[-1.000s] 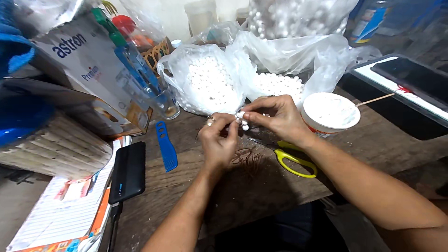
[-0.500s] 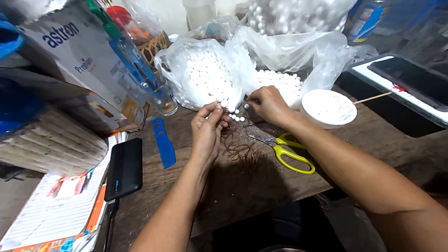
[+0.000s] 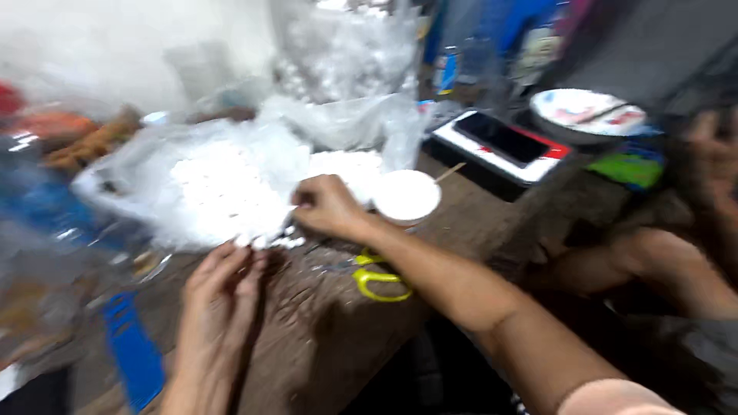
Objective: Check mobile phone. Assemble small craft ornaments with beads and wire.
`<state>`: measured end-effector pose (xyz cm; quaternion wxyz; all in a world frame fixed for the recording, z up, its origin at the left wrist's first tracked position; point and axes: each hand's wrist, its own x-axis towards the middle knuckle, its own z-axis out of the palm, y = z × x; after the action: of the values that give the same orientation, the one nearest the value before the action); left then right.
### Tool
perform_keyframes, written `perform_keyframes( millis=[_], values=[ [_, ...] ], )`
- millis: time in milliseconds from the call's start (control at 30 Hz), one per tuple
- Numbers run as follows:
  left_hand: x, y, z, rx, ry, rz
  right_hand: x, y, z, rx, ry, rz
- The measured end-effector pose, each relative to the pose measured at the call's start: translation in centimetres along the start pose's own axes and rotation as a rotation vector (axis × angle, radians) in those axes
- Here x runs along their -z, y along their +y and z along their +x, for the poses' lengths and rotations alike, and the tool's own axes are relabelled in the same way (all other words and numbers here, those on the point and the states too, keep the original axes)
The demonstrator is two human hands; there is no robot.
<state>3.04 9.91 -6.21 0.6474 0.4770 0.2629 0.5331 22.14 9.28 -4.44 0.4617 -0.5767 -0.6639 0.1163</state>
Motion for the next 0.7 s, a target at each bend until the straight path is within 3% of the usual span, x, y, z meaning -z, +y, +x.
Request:
perform_keyframes(
  millis=[67,300,433,700],
  values=[
    [0.3,-0.2,0.3,0.021,-0.009,-0.052,0.2,-0.7,-0.1,0.009,0.085,0.151],
    [-2.0,-0.1,-1.0,0.093,-0.013,-0.162,1.5,-1.6,-0.3,-0.158,0.022,0.667],
    [-1.4,-0.4,-1.0,0.038,-0.067,-0.080,1.5,-2.2,-0.4,-0.231,-0.010,0.805],
    [-1.0,0.0,-0.4,0.128,-0.030,-0.133,1.3,-1.9,-0.8,-0.234,-0.144,0.995]
  ],
)
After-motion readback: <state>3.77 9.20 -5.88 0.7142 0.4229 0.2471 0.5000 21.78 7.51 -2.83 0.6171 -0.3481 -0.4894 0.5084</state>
